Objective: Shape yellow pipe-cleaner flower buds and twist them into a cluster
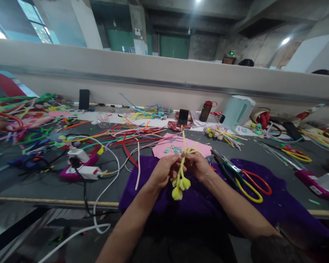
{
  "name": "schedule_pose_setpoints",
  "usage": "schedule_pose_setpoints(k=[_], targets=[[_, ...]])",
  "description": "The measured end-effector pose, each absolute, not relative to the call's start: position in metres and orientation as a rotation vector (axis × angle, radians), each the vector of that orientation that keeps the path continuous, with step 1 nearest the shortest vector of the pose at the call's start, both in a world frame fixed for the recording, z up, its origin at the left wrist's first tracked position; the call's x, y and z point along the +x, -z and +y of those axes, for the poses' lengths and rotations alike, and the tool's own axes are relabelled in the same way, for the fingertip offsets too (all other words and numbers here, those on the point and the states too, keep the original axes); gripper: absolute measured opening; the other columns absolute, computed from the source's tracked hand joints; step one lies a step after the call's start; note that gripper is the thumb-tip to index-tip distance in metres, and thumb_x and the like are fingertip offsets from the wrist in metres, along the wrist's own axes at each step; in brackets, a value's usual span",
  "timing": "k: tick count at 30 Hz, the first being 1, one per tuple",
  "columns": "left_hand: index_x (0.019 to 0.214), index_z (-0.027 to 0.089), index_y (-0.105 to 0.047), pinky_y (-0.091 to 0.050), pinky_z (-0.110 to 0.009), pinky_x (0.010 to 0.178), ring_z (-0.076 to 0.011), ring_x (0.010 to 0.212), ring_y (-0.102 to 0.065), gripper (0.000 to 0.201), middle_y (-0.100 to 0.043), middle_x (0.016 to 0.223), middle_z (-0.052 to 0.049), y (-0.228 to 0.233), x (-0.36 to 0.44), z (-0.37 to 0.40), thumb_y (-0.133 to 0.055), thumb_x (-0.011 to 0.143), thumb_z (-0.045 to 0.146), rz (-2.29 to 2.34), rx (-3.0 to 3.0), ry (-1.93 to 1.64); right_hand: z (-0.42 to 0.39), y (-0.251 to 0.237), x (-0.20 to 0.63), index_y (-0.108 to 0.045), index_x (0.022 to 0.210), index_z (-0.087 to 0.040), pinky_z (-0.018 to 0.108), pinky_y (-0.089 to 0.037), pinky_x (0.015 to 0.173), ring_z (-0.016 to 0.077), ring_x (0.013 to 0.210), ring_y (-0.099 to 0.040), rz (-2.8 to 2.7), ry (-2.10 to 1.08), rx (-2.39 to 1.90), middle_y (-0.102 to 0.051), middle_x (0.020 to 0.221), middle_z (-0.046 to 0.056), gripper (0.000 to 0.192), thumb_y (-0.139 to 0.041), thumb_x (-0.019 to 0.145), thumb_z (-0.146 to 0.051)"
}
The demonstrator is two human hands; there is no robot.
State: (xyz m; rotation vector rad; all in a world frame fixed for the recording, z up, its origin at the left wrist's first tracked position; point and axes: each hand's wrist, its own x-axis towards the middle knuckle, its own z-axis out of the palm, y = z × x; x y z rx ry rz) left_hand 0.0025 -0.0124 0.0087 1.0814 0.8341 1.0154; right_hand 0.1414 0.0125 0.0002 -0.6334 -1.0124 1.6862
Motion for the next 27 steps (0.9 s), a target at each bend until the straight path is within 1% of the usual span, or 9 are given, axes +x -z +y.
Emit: schedule_pose_setpoints(k=[3, 8, 12, 15, 18, 23, 25, 27], targets=[[0.076, 0.010, -0.062, -0.028, -0.016, 0.033, -0.0070, 0.036, -0.047, 0.037, -0.065, 0.059, -0.007, -0.0090, -0.0026, -0.0100, -0.055, 0.073, 0.046, 0.757, 0.997, -0.916, 0.0141, 0.0004, 0.1441, -0.057, 0.062, -0.014, 0.017, -0.024, 0.036, 0.0051, 0.040, -0.038, -1.048, -1.737, -0.616, -0.050, 0.050, -0.002, 0.021, -0.070, 0.064, -0.031], [0.073, 0.010, -0.062, -0.023, -0.015, 0.033, -0.0046, 0.036, -0.045, 0.027, -0.064, 0.057, -0.005, -0.0100, -0.0046, -0.0129, -0.068, 0.064, 0.035, 0.752, 0.985, -0.871, 0.0134, 0.0019, 0.1447, -0.059, 0.064, -0.012, 0.016, -0.020, 0.035, 0.0031, 0.036, -0.033, -1.044, -1.787, -0.633, -0.044, 0.045, -0.005, 0.025, -0.070, 0.065, -0.035], [0.069, 0.011, -0.060, -0.020, -0.015, 0.033, -0.0037, 0.034, -0.042, 0.026, -0.062, 0.054, -0.003, -0.0100, -0.0028, -0.0137, -0.069, 0.063, 0.035, 0.785, 1.002, -0.887, 0.0133, 0.0030, 0.1438, -0.055, 0.057, -0.012, 0.015, -0.021, 0.036, 0.0025, 0.036, -0.032, -1.036, -1.779, -0.633, -0.040, 0.043, -0.006, 0.027, -0.071, 0.064, -0.033], [0.063, 0.012, -0.057, -0.024, -0.015, 0.035, -0.0037, 0.035, -0.042, 0.025, -0.062, 0.053, -0.002, -0.0093, -0.0005, -0.0143, -0.070, 0.062, 0.034, 0.826, 1.046, -0.944, 0.0139, 0.0055, 0.1423, -0.049, 0.051, -0.013, 0.016, -0.022, 0.036, 0.0029, 0.036, -0.033, -1.032, -1.723, -0.660, -0.040, 0.043, -0.006, 0.032, -0.072, 0.064, -0.032], [0.062, 0.012, -0.056, -0.026, -0.016, 0.037, -0.0034, 0.036, -0.041, 0.026, -0.061, 0.052, -0.001, -0.0090, 0.0018, -0.0154, -0.072, 0.060, 0.033, 0.891, 1.103, -1.026, 0.0144, 0.0069, 0.1413, -0.050, 0.053, -0.014, 0.017, -0.023, 0.036, 0.0036, 0.036, -0.034, -1.028, -1.663, -0.695, -0.043, 0.042, -0.006, 0.030, -0.071, 0.065, -0.032], [0.065, 0.011, -0.058, -0.027, -0.016, 0.037, -0.0053, 0.039, -0.044, 0.031, -0.063, 0.058, -0.004, -0.0079, 0.0018, -0.0129, -0.064, 0.068, 0.042, 0.832, 1.101, -1.005, 0.0125, 0.0029, 0.1424, -0.055, 0.063, -0.015, 0.018, -0.027, 0.039, 0.0054, 0.040, -0.040, -1.078, -1.633, -0.724, -0.051, 0.050, -0.004, 0.023, -0.071, 0.064, -0.031], [0.063, 0.011, -0.057, -0.026, -0.016, 0.037, -0.0047, 0.039, -0.042, 0.031, -0.062, 0.057, -0.004, -0.0065, 0.0012, -0.0112, -0.066, 0.066, 0.041, 0.825, 1.080, -1.028, 0.0106, 0.0011, 0.1425, -0.056, 0.065, -0.015, 0.018, -0.025, 0.039, 0.0053, 0.040, -0.039, -1.150, -1.581, -0.726, -0.050, 0.050, -0.004, 0.022, -0.070, 0.065, -0.031], [0.062, 0.012, -0.055, -0.025, -0.016, 0.037, -0.0032, 0.036, -0.038, 0.029, -0.060, 0.054, -0.002, -0.0051, 0.0008, -0.0103, -0.068, 0.065, 0.038, 0.832, 1.066, -1.063, 0.0085, -0.0003, 0.1420, -0.055, 0.063, -0.015, 0.018, -0.022, 0.038, 0.0045, 0.038, -0.035, -1.214, -1.505, -0.709, -0.045, 0.047, -0.006, 0.022, -0.069, 0.066, -0.031]])
